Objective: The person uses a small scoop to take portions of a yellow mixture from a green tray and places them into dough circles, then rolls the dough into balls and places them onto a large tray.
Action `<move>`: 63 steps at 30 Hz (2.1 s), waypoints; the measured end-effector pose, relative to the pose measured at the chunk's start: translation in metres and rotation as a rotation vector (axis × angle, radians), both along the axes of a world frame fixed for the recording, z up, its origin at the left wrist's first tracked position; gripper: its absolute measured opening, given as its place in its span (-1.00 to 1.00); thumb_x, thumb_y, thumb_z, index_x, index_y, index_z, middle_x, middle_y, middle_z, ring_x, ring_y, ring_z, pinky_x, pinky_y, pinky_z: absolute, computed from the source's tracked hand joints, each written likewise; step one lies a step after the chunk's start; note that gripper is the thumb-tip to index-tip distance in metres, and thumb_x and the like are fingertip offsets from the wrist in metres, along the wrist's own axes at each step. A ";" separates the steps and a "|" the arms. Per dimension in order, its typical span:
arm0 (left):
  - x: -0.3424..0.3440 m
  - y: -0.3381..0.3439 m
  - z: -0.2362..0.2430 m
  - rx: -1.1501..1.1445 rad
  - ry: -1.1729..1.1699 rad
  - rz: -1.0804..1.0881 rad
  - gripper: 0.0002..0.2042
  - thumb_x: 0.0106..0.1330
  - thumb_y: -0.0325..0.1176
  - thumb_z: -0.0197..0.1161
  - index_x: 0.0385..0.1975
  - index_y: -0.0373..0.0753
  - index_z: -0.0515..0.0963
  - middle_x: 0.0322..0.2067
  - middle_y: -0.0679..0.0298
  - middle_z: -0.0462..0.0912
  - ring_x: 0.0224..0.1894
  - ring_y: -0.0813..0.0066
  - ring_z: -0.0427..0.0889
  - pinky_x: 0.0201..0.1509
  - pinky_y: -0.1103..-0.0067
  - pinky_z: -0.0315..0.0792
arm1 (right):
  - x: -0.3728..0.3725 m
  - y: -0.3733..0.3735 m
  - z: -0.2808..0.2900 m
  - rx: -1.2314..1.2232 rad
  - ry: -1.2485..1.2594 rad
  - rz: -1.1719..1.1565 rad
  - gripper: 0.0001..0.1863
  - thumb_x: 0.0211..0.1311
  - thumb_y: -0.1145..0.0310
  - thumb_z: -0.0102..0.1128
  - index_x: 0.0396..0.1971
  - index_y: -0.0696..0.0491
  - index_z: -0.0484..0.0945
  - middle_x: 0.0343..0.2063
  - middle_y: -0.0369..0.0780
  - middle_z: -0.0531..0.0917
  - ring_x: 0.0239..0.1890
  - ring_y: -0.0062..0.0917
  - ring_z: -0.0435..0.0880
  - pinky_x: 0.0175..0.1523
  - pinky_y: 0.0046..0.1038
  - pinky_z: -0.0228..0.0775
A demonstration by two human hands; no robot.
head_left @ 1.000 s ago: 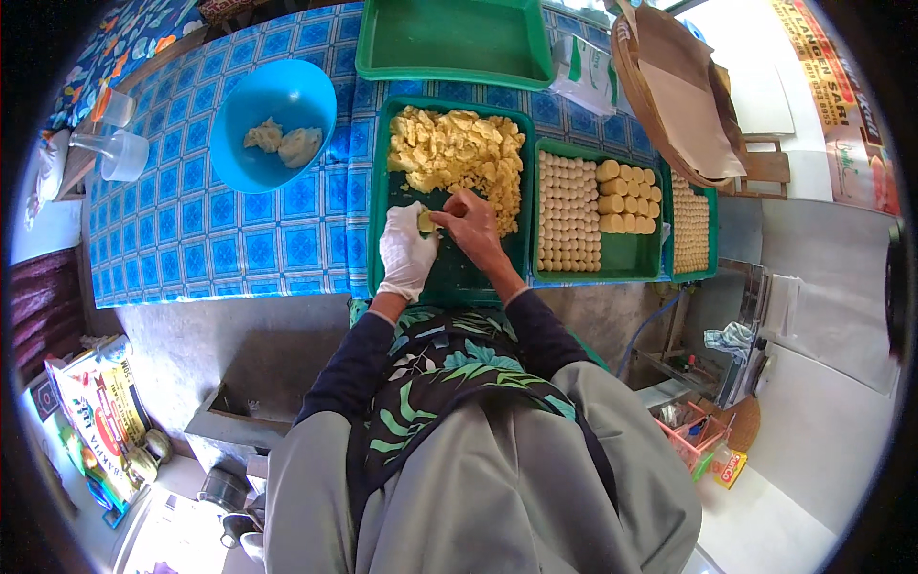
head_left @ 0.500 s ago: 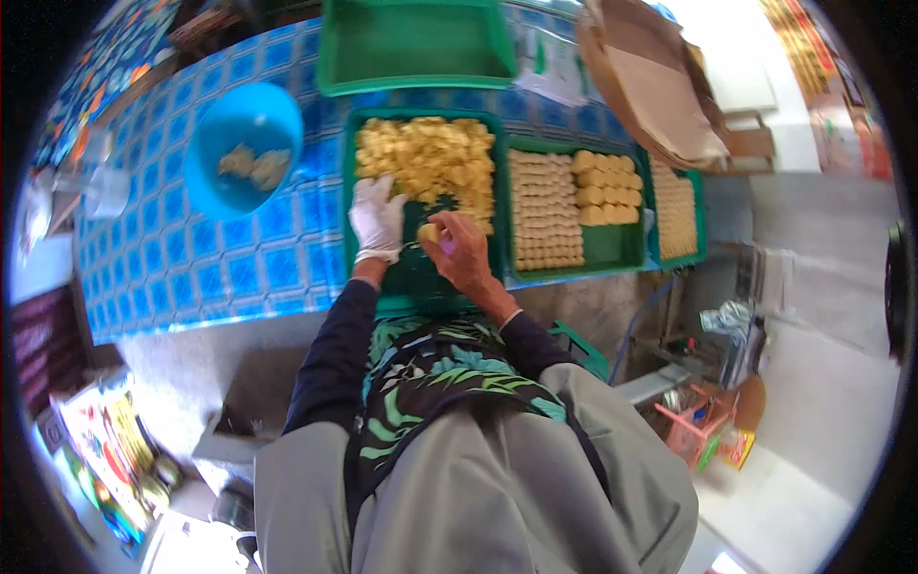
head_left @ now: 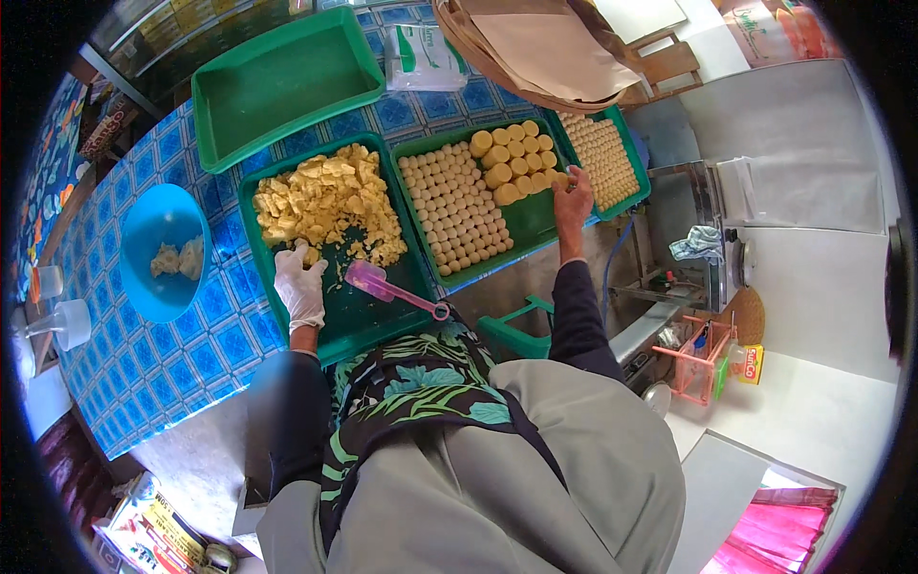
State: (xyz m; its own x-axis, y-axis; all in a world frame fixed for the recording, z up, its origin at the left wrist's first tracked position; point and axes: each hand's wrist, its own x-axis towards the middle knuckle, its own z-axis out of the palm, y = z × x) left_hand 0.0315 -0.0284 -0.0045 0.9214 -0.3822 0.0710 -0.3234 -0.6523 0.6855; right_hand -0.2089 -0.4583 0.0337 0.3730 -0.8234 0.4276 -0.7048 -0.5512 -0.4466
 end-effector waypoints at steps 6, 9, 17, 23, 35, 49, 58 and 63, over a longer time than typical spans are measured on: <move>0.000 0.004 -0.003 -0.015 -0.028 0.003 -0.54 -0.17 -0.42 0.52 -0.17 -0.27 0.60 -0.23 0.10 0.53 -0.17 0.12 0.55 -0.08 0.38 0.46 | 0.009 -0.015 -0.009 0.140 0.048 0.161 -0.42 0.03 0.54 0.35 0.13 0.13 0.45 -0.13 -0.04 0.64 -0.10 -0.26 0.66 -0.08 -0.31 0.55; -0.002 0.006 -0.007 -0.021 -0.062 0.019 -0.54 -0.15 -0.40 0.52 -0.15 -0.25 0.59 -0.20 0.11 0.52 -0.13 0.12 0.54 -0.04 0.38 0.45 | 0.012 -0.016 -0.010 0.144 0.041 0.159 -0.40 0.07 0.54 0.33 0.18 0.14 0.42 -0.13 0.00 0.64 -0.07 -0.25 0.65 -0.04 -0.31 0.56; -0.031 0.024 -0.008 0.217 -0.268 -0.168 -0.21 0.01 -0.66 0.13 0.38 -0.31 0.10 0.27 -0.18 0.26 0.01 -0.01 0.41 0.09 0.31 0.35 | 0.031 0.014 0.016 -0.230 0.173 0.338 -0.44 0.01 0.61 0.25 0.12 0.20 0.48 -0.19 0.00 0.65 -0.17 -0.19 0.65 -0.14 -0.28 0.50; -0.035 0.006 0.007 0.713 -0.324 -0.143 -0.26 0.05 -0.58 0.12 0.36 -0.34 0.13 0.33 -0.05 0.20 0.05 0.24 0.34 -0.09 0.40 0.31 | 0.079 0.190 0.022 -0.093 0.261 0.863 -0.76 0.09 0.54 0.12 -0.20 0.06 0.57 -0.42 -0.10 0.59 -0.36 -0.22 0.57 -0.34 -0.31 0.41; -0.009 0.012 -0.021 -0.248 0.148 0.355 -0.71 0.22 -0.43 0.12 -0.07 -0.26 0.63 -0.32 0.01 0.68 -0.29 0.13 0.66 -0.15 0.43 0.50 | 0.131 0.300 0.006 0.425 0.438 0.982 -0.28 0.08 0.60 0.04 0.30 -0.23 0.28 0.06 -0.16 0.57 -0.14 -0.13 0.62 -0.11 -0.22 0.48; -0.007 0.006 -0.003 -0.603 0.500 0.397 -0.45 0.04 -0.64 -0.03 0.14 -0.38 0.45 -0.36 0.10 0.66 -0.36 0.30 0.63 -0.25 0.46 0.52 | 0.180 0.337 -0.024 0.332 0.372 1.039 -0.30 0.19 0.51 -0.04 0.35 -0.27 0.15 -0.35 0.04 0.67 -0.33 -0.02 0.67 -0.31 -0.06 0.46; -0.002 0.016 -0.012 -0.544 0.456 0.277 -0.38 -0.04 -0.62 0.19 0.18 -0.33 0.44 -0.12 0.15 0.67 -0.29 0.50 0.65 -0.21 0.64 0.53 | 0.160 0.322 -0.011 0.388 0.561 1.013 -0.25 0.11 0.52 0.04 0.35 -0.32 0.22 -0.31 0.06 0.66 -0.34 -0.02 0.67 -0.28 -0.05 0.46; 0.005 0.019 0.000 -0.033 0.028 -0.076 -0.47 -0.07 -0.37 0.39 0.03 -0.06 0.60 -0.27 0.11 0.62 -0.16 0.21 0.59 -0.10 0.45 0.48 | 0.130 0.313 -0.025 0.479 0.345 0.969 -0.41 0.22 0.46 -0.11 0.24 -0.36 0.38 -0.23 0.06 0.63 -0.28 0.03 0.64 -0.26 -0.02 0.44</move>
State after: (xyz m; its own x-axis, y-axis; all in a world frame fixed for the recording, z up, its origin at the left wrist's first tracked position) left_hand 0.0364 -0.0095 -0.0041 0.8914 -0.4493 0.0590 -0.3514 -0.6033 0.7160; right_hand -0.0789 -0.1455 0.0088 0.9792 -0.1746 -0.1030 -0.2003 -0.7562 -0.6229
